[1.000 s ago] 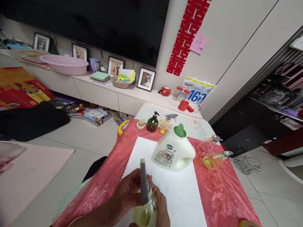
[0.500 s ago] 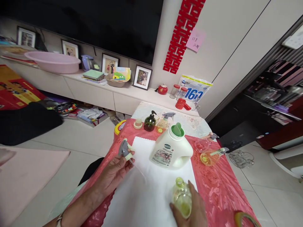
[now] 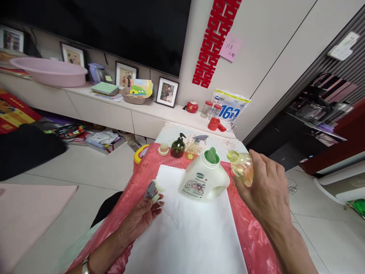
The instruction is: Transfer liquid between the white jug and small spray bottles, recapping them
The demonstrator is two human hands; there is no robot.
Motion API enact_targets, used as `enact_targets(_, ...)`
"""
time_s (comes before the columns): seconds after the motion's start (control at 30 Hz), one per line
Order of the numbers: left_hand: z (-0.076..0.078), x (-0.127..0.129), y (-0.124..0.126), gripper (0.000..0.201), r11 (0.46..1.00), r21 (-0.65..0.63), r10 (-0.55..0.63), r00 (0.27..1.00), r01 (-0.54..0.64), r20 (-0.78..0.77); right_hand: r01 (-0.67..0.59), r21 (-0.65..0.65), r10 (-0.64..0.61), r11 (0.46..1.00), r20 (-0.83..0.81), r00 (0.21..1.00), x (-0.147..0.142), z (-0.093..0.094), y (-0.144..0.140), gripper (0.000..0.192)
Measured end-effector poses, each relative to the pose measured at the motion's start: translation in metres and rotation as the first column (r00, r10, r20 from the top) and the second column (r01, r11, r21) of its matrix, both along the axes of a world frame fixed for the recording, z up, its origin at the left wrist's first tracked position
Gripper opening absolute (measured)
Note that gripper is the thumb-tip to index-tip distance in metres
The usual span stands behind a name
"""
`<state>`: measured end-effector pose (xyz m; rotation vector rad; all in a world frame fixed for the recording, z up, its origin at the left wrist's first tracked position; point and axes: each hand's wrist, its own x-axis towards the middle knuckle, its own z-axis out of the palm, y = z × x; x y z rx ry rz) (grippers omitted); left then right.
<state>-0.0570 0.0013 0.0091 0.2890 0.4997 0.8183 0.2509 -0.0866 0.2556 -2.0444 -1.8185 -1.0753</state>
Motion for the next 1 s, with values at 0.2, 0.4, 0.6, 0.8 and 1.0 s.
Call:
enact_targets(0.2,-0.001,0.001,-0.001,0.04,1.0,0.022,-0.017,1.0,0.017,-0.005,0.094,-0.083,-0.077,0.992,0.196,0.978,-0.009,0.012,0.014,0.058)
enact_targets(0.4,0.001,0.002,0.0,0.041,0.999,0.034,-0.042,0.999,0.043,-0.011,0.091,-0.111,-0.053,0.99,0.306,0.951,-0.019,0.021,0.02,0.054)
enact_targets(0.6,0.004,0.002,-0.001,0.039,0.998,0.053,-0.044,0.998,0.046,-0.033,0.106,-0.149,-0.045,0.983,0.367,0.929,-0.022,0.024,0.025,0.053)
enact_targets(0.8,0.004,0.002,-0.001,0.04,0.997,0.059,-0.042,0.999,0.043,-0.029,0.117,-0.156,-0.046,0.981,0.399,0.916,-0.023,0.027,0.027,0.057)
enact_targets(1.0,0.005,0.002,-0.001,0.039,0.997,0.052,-0.05,0.998,0.051,-0.028,0.135,-0.181,-0.047,0.974,0.424,0.905,-0.023,0.029,0.029,0.057)
